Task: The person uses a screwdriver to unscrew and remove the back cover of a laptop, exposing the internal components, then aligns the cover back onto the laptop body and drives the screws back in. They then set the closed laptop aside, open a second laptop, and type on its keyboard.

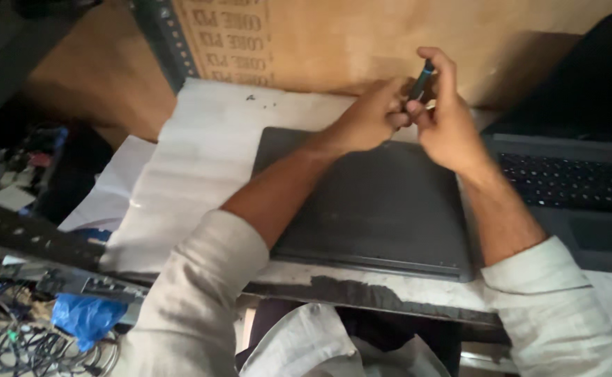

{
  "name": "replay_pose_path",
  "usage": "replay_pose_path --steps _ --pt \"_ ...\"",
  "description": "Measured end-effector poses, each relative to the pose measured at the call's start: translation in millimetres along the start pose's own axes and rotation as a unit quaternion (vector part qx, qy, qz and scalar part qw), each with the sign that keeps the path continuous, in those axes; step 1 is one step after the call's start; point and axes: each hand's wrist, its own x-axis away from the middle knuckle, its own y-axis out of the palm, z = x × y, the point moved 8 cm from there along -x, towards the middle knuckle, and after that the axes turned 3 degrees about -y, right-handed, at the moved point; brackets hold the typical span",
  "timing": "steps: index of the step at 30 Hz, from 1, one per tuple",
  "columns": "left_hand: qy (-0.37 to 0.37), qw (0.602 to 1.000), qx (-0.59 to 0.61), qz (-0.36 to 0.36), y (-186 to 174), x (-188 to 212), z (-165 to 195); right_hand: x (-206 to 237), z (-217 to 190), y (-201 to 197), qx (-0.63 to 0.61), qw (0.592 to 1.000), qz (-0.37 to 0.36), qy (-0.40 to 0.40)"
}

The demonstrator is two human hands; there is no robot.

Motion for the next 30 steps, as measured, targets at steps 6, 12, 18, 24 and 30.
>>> replay_pose_path --steps 6,12,18,24,30 --pt "-0.047 0.998 -0.014 0.024 -4.3 5.0 -10.0 3.9 7.7 -2.3 0.100 0.992 0.068 0.044" --pt "-0.090 0.994 0.057 -0.016 -2.0 12.5 12.4 -0.7 -1.5 -8.1 0.009 0.999 0.041 0.013" --pt "-0.080 0.993 -0.053 0.076 -11.4 15.2 8.7 -0.1 9.0 -12.2 0.116 0.987 0.067 0.093" --pt "0.014 0.999 0.039 -0.018 -5.1 16.1 18.2 2.9 -6.6 -7.1 0.000 0.998 0.053 -0.030" --pt "-0.184 0.972 -0.135 0.058 -18.3 23.8 -0.8 7.3 -11.8 -8.5 0.055 0.988 0.124 -0.079"
